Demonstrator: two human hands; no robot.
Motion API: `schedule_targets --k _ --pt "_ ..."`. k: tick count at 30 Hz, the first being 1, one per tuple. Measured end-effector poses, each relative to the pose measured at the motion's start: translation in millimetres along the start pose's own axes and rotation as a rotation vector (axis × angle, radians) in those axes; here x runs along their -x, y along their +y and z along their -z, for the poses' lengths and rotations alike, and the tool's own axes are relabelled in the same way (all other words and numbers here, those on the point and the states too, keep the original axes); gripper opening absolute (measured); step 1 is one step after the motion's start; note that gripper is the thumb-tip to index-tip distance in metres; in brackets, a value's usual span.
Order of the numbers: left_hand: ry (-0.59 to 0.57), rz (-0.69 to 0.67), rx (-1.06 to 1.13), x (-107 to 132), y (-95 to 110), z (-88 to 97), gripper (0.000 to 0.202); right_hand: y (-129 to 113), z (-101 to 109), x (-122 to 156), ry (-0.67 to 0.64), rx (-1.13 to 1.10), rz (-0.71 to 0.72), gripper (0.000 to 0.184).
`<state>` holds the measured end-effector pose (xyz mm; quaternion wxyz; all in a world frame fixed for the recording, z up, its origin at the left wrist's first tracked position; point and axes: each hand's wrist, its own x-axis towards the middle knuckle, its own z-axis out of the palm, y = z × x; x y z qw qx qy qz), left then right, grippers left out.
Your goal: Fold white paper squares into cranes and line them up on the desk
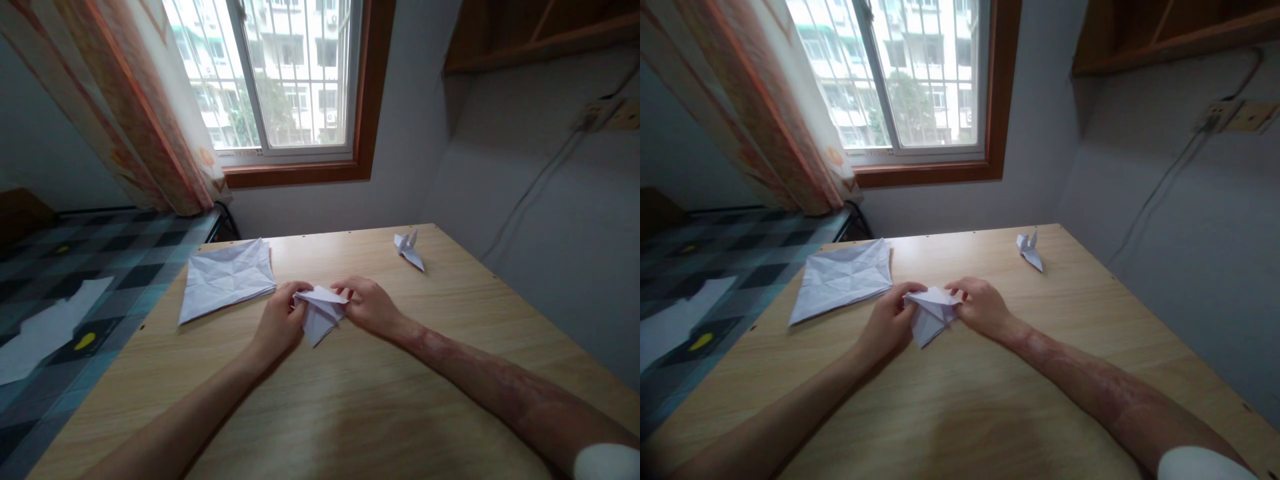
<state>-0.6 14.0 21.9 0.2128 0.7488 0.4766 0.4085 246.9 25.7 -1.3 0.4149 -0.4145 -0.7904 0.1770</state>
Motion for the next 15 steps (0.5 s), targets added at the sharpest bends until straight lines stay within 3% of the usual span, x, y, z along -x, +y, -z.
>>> schedule_targets --k 3,6,11,15 --pt "-0.021 -0.019 -0.018 0.5 -2.1 2.0 0.024 3.7 3.5 0.1 0.01 0.072 0.08 0.038" --pt "-0.063 -0.063 -0.116 1.6 -6.3 5.1 0.022 7.7 7.3 0.2 0.034 0.177 0.175 0.035" --pt "-0.161 -0.293 -0.334 -3.1 -16.1 12.5 0.028 7.4 12.1 1.0 -0.135 0.257 0.324 0.034" --pt "-0.3 -0.409 -0.334 -7.1 -15.9 19.3 0.033 1.5 15.3 2.3 -0.215 0.226 0.349 0.031"
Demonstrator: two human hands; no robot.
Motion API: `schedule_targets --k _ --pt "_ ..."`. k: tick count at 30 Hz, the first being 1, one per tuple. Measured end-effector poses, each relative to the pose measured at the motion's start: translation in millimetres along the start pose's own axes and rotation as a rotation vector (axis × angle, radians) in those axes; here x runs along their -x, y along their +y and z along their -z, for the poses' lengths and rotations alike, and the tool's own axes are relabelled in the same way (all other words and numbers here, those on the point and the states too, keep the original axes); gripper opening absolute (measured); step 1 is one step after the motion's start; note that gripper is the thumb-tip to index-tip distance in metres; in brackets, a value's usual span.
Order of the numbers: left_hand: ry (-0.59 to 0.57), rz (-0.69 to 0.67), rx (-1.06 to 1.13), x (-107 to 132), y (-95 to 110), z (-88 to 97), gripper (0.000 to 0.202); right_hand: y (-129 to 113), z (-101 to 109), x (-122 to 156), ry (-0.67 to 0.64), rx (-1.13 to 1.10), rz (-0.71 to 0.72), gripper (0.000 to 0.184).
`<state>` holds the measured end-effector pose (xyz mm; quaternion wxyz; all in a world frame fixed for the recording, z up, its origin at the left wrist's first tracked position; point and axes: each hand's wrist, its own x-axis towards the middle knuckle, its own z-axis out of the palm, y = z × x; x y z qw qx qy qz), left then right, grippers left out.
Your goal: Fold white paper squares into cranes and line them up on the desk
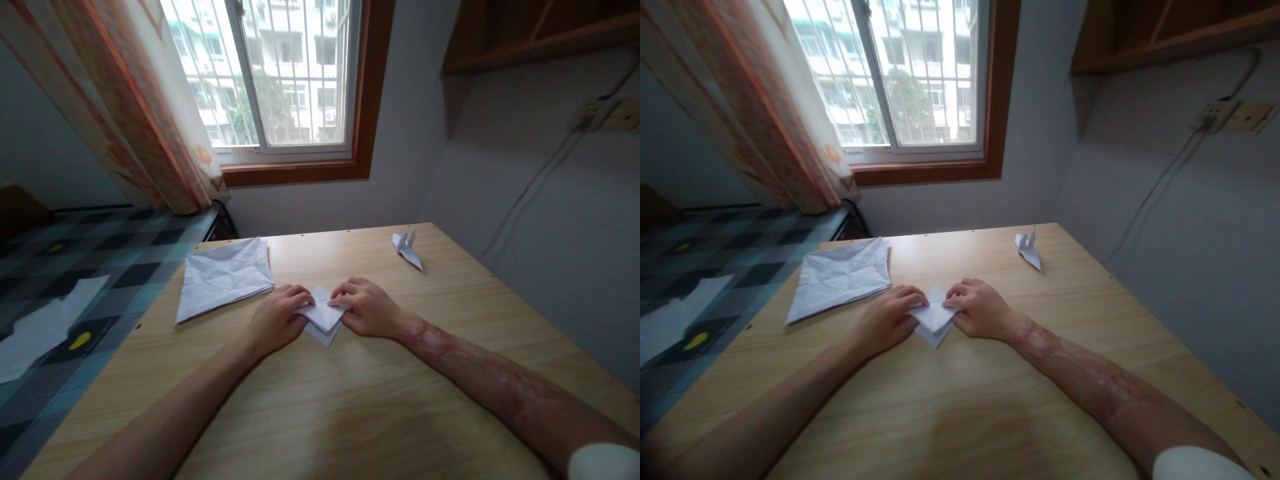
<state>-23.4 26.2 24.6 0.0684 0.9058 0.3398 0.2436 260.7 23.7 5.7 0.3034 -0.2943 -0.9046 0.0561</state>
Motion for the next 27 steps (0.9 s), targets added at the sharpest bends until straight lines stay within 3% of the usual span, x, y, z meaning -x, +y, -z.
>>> schedule_targets --k 6,11,15,20,23,27 --pt "-0.04 -0.076 0.046 0.6 10.6 11.2 0.03 0.9 8.6 0.0 -0.068 -0.109 0.044 0.044" --pt "0.011 -0.057 0.013 0.7 4.0 3.4 0.018 3.6 4.7 -0.4 -0.029 -0.116 0.012 0.017" --pt "0.045 -0.092 -0.076 1.0 -0.4 -4.0 0.012 2.0 1.2 0.0 -0.014 -0.066 -0.012 0.015" --pt "0.037 -0.071 -0.144 1.6 7.2 -4.8 0.024 1.0 1.0 -0.8 0.007 0.038 -0.044 0.008" --pt "0.041 -0.046 -0.11 2.3 10.0 -5.1 0.019 2.1 -1.0 -1.1 0.015 0.08 -0.048 0.016" --pt "0.017 -0.063 -0.027 2.1 6.7 -6.2 0.035 4.7 -4.0 0.1 0.034 0.041 -0.083 0.021"
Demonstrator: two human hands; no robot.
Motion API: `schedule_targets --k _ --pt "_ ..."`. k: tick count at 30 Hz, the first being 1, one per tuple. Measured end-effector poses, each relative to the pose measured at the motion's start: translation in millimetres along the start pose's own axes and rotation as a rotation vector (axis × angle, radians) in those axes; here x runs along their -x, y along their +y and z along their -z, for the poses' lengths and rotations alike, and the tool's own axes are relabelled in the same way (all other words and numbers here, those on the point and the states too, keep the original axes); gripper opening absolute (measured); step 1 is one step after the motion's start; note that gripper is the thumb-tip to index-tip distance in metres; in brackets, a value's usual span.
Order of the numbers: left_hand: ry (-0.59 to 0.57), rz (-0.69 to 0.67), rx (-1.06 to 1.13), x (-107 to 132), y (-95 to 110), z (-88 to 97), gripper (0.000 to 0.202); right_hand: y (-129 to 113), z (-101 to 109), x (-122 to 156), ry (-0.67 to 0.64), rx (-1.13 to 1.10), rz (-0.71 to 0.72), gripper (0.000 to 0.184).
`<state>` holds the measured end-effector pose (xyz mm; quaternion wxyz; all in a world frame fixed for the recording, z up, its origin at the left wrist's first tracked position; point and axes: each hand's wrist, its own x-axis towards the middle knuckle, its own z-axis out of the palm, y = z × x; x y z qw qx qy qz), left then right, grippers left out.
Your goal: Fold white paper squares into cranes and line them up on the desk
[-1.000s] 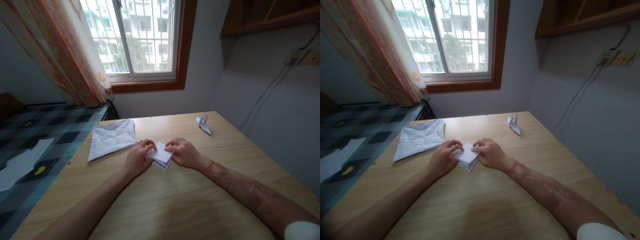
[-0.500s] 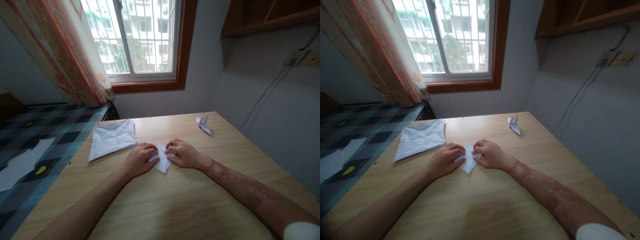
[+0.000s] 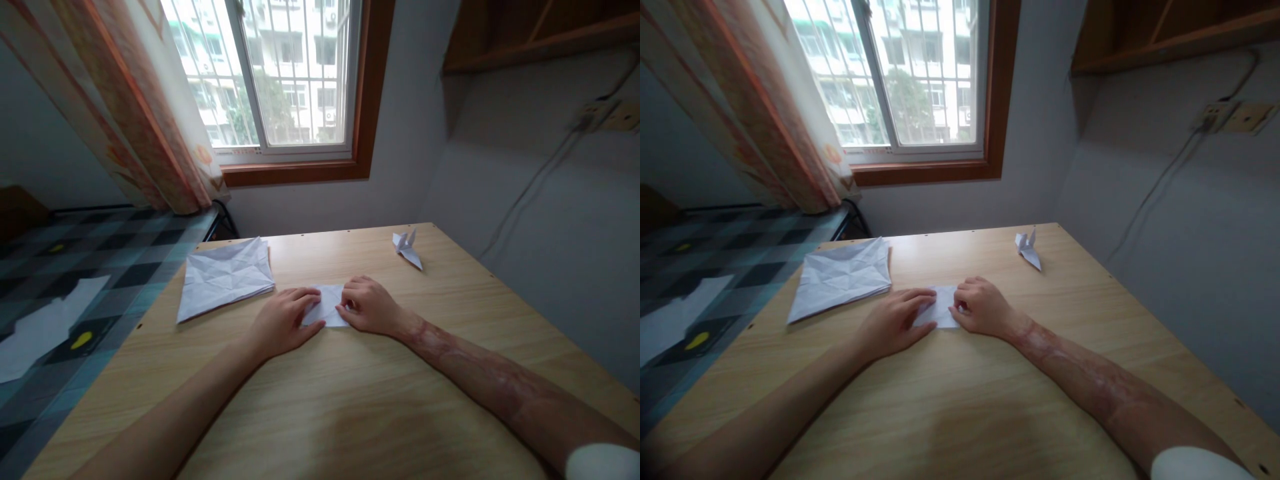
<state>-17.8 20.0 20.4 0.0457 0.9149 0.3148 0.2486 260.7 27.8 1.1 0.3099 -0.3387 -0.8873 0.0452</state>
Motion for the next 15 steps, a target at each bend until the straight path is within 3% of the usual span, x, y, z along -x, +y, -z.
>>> schedule_targets --k 4,9,15 --pt "-0.034 -0.039 0.012 -1.6 -3.4 0.8 0.025 0.6 -0.3 0.4 0.04 -0.03 -0.037 0.007" --pt "-0.061 -0.088 0.097 -1.7 -4.5 0.8 0.027 -0.3 -1.7 -1.1 0.042 -0.062 -0.091 0.037" --pt "-0.081 -0.137 0.149 -1.0 -8.4 -1.8 0.03 -0.2 -4.0 -0.7 0.062 -0.047 -0.148 0.029"
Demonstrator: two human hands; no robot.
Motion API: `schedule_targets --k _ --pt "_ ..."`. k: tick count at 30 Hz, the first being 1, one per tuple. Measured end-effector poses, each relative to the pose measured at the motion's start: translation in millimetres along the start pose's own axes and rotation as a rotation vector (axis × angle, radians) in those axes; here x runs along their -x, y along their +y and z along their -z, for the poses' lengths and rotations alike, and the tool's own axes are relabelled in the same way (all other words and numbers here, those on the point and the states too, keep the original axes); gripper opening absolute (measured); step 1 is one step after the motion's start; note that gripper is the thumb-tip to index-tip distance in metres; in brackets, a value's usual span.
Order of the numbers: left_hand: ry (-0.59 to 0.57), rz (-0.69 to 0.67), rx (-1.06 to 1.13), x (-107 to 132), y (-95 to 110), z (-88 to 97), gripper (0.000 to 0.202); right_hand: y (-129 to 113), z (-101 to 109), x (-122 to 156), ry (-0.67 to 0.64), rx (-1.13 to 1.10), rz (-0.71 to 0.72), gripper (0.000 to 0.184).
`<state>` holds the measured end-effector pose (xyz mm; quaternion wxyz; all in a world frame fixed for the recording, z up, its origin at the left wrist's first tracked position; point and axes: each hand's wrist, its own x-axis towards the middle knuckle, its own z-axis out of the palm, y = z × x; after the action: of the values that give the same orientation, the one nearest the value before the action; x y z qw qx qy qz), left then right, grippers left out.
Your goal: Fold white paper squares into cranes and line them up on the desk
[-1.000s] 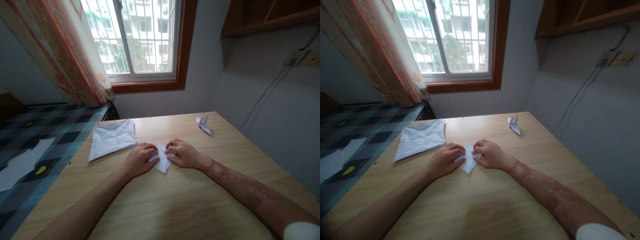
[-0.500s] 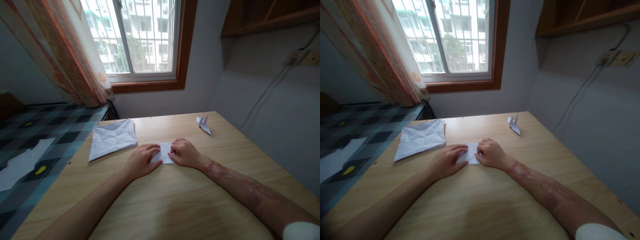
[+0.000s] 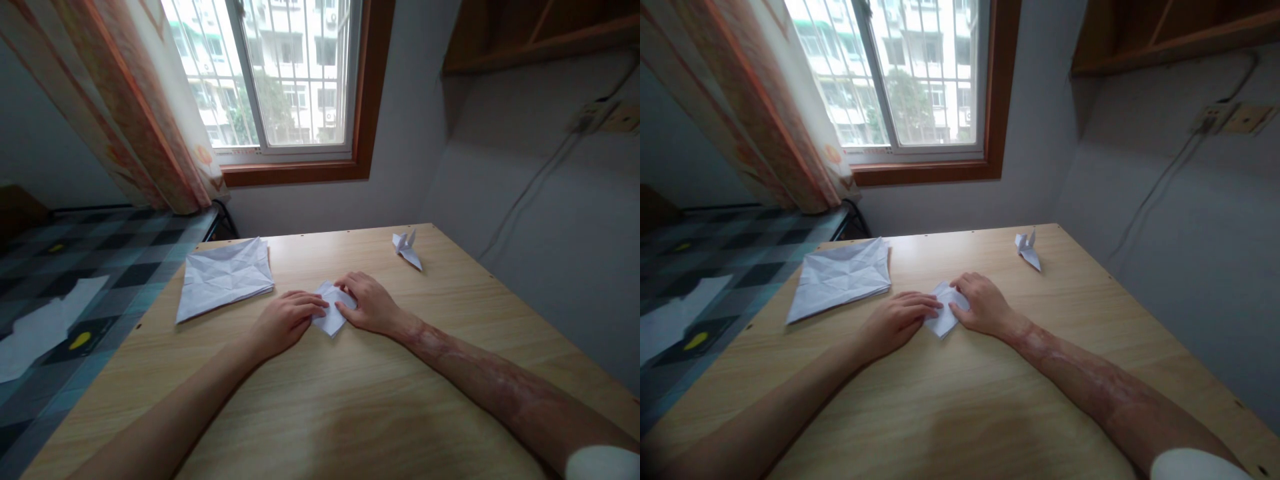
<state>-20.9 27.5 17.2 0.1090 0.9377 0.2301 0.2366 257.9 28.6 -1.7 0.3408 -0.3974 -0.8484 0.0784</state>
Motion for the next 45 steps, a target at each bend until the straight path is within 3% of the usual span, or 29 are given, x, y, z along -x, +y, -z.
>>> schedule_targets --k 8,16,24,33,36,42,45 --pt "0.078 0.12 -0.122 -1.9 6.6 1.3 0.02 2.0 -1.4 0.6 0.003 0.025 -0.03 0.031" --pt "0.069 0.103 -0.119 -2.4 6.5 0.7 0.017 3.3 0.1 0.4 -0.025 0.067 -0.041 0.032" --pt "0.047 0.086 -0.051 -2.0 5.1 0.7 0.024 8.0 -1.3 -2.3 0.05 -0.087 -0.054 0.034" --pt "0.061 0.132 0.091 2.3 1.6 -5.6 0.025 9.4 1.4 -4.1 0.014 -0.132 -0.024 0.023" --pt "0.06 0.12 0.07 0.8 -0.5 -3.9 0.025 11.1 0.3 -3.6 -0.007 -0.121 0.006 0.005" --pt "0.1 0.162 -0.088 -2.6 1.3 0.6 0.024 7.2 1.1 -1.4 -0.079 -0.034 0.149 0.04" --pt "0.103 0.195 -0.129 -2.6 2.2 0.1 0.023 2.2 3.7 -0.9 -0.114 -0.017 0.192 0.048"
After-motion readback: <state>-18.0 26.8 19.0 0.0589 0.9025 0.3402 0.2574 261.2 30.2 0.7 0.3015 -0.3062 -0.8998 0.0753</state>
